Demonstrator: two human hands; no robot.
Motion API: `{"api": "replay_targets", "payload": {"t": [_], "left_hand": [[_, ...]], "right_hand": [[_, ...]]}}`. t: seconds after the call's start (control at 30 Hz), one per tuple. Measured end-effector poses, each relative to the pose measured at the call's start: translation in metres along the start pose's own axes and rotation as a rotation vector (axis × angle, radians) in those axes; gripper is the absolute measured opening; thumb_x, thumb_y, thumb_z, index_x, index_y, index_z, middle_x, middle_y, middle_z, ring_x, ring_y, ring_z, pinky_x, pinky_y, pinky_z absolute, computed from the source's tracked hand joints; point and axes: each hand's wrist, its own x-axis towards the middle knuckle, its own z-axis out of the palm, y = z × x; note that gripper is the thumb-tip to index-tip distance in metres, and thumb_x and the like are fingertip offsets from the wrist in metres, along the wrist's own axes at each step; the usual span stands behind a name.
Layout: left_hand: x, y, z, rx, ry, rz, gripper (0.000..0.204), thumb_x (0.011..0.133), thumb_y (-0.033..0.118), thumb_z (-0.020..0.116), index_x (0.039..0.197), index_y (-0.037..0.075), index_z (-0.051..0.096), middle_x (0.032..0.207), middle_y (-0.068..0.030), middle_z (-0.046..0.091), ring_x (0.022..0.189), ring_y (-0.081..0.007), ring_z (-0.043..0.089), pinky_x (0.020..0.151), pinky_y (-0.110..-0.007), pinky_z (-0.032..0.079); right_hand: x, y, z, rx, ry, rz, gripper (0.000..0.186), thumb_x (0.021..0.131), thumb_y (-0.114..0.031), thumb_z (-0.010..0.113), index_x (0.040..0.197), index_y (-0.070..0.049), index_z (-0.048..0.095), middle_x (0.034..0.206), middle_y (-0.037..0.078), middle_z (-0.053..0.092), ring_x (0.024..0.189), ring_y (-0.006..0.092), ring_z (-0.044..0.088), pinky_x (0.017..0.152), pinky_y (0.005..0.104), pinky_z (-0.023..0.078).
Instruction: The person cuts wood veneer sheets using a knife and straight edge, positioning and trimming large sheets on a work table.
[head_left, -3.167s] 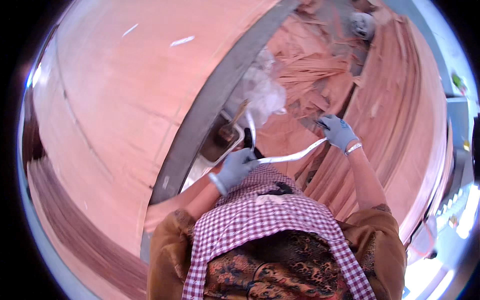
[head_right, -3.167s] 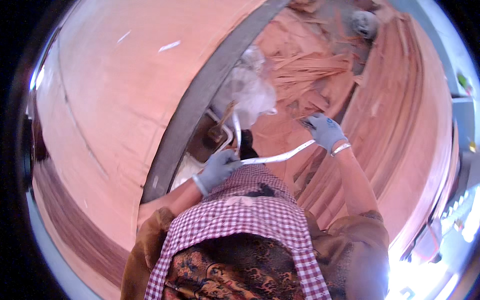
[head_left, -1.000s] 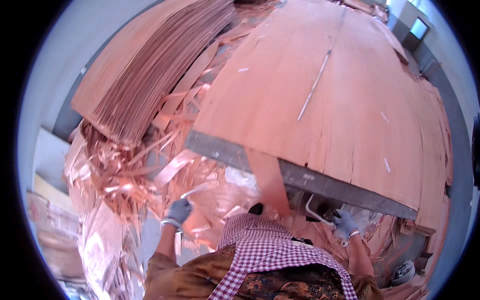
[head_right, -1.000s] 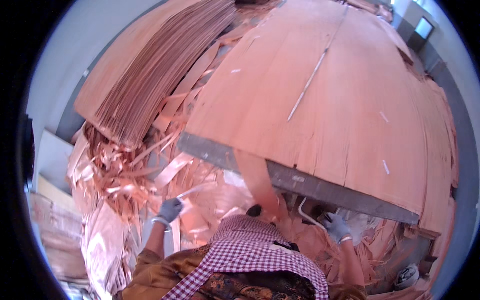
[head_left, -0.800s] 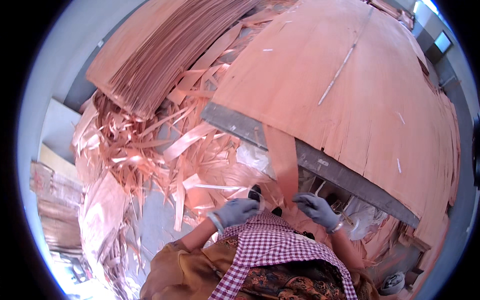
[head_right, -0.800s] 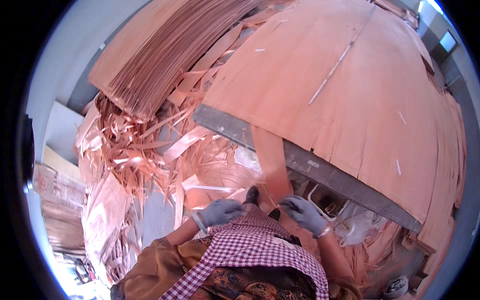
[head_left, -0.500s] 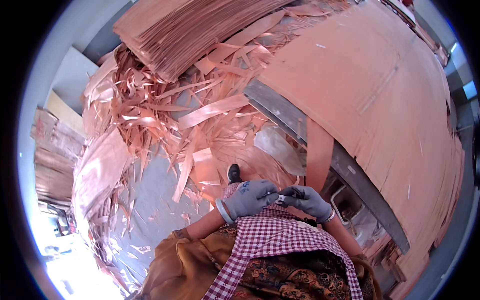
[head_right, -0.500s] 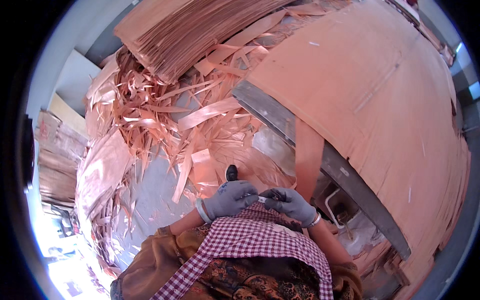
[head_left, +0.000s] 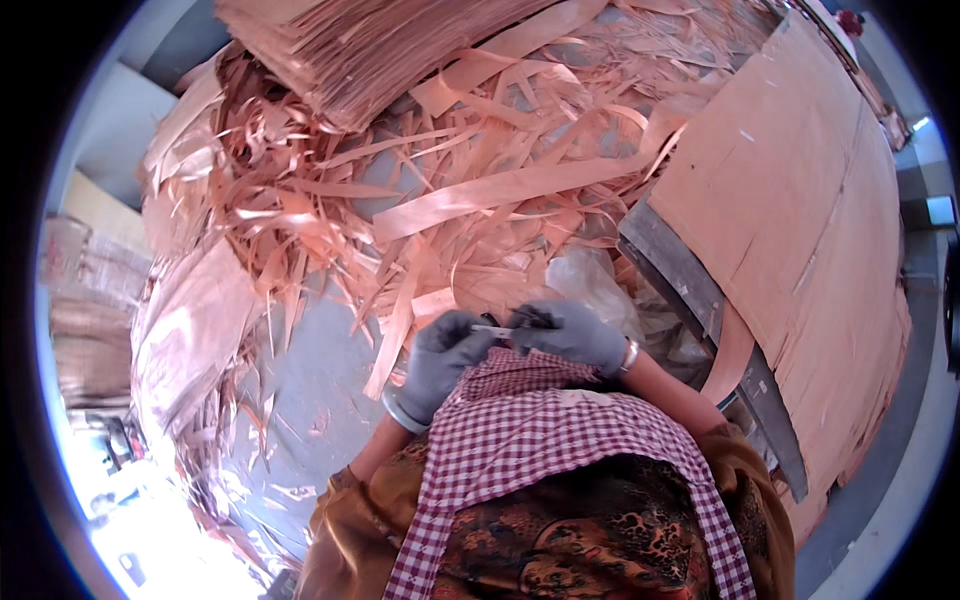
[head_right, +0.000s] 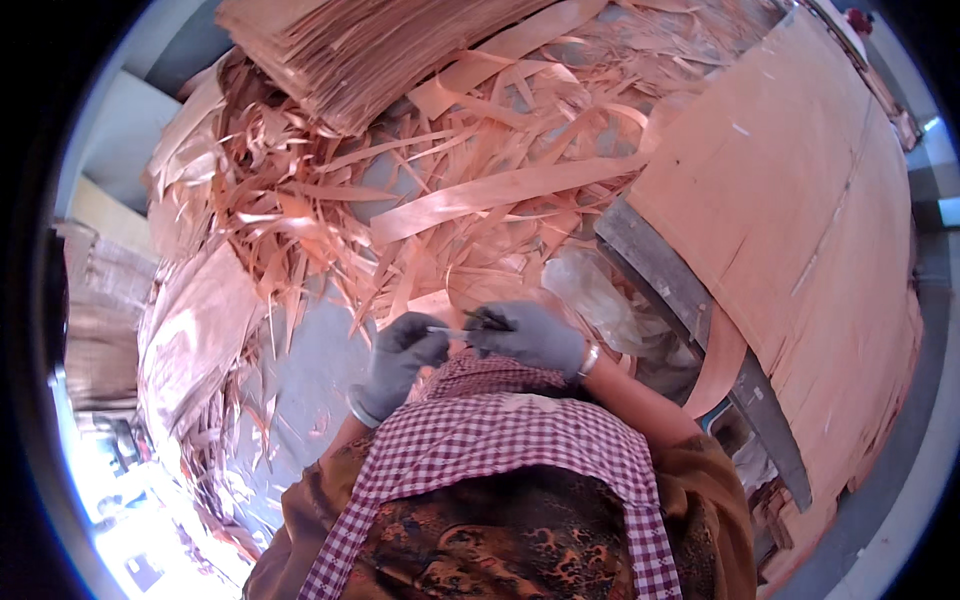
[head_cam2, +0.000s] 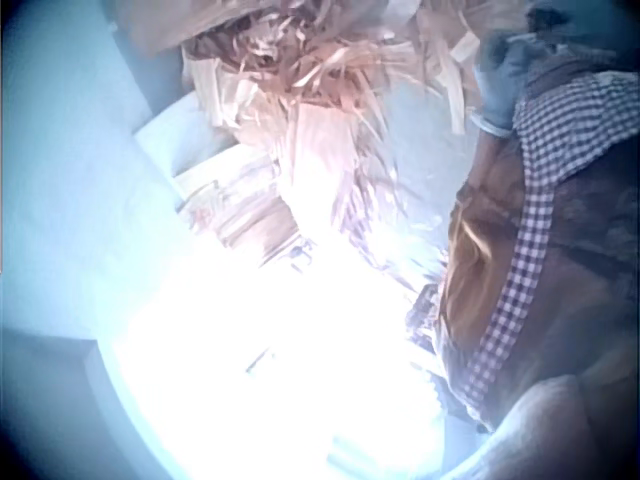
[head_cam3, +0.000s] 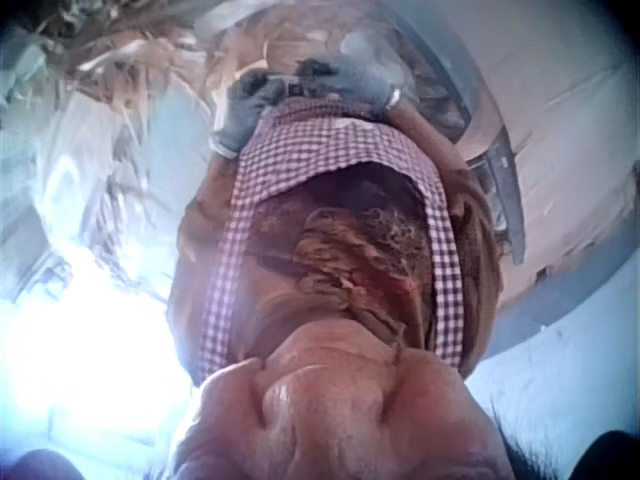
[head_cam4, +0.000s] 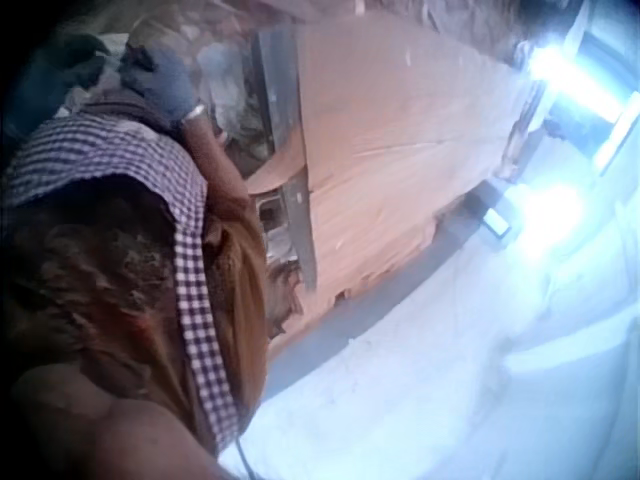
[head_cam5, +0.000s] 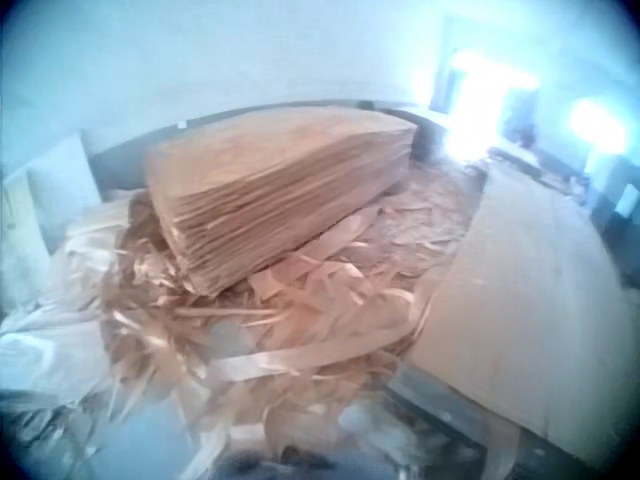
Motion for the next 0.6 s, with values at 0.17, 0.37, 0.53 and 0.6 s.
{"api": "replay_targets", "payload": {"t": [0.17, 0.37, 0.53, 0.6], "left_hand": [[0.041, 0.015, -0.062, 0.709, 0.04, 0.691, 0.012, 0.091, 0.008, 0.057, 0.085, -0.002, 0.06, 0.079, -0.009, 0.058, 0.07, -0.0142, 0.057, 0.058, -0.033, 0.047], [0.119, 0.04, -0.138, 0.121, 0.392, 0.317, 0.013, 0.096, 0.018, 0.057, 0.09, 0.006, 0.057, 0.072, 0.0007, 0.052, 0.063, -0.0071, 0.047, 0.056, -0.022, 0.039], [0.214, 0.082, -0.212, 0.126, 0.556, 0.515, 0.01, 0.095, 0.015, 0.059, 0.087, 0.009, 0.057, 0.067, 0.0035, 0.05, 0.056, -0.0046, 0.043, 0.049, -0.019, 0.034], [0.254, 0.115, -0.229, 0.271, 0.627, 0.535, 0.015, 0.093, 0.025, 0.061, 0.094, 0.01, 0.06, 0.078, -0.0027, 0.055, 0.065, -0.0127, 0.049, 0.058, -0.029, 0.038]], "right_hand": [[0.067, -0.018, -0.008, -0.135, -0.02, -0.166, 0.025, 0.09, -0.019, 0.061, 0.105, 0.001, 0.062, 0.088, 0.01, 0.068, 0.077, 0.0172, 0.063, 0.074, 0.0331, 0.051], [0.143, -0.018, -0.07, -0.004, -0.01, -0.079, 0.021, 0.089, -0.019, 0.062, 0.097, 0.0, 0.062, 0.075, 0.007, 0.064, 0.072, 0.0158, 0.062, 0.07, 0.0311, 0.05], [0.181, -0.013, -0.151, 0.057, 0.144, -0.068, 0.021, 0.091, -0.021, 0.061, 0.097, -0.002, 0.064, 0.075, 0.005, 0.065, 0.068, 0.0125, 0.06, 0.066, 0.0293, 0.05], [0.192, -0.018, -0.194, 0.073, 0.196, 0.014, 0.026, 0.087, -0.025, 0.066, 0.097, -0.001, 0.066, 0.075, 0.004, 0.063, 0.069, 0.0124, 0.06, 0.068, 0.0285, 0.049]]}}
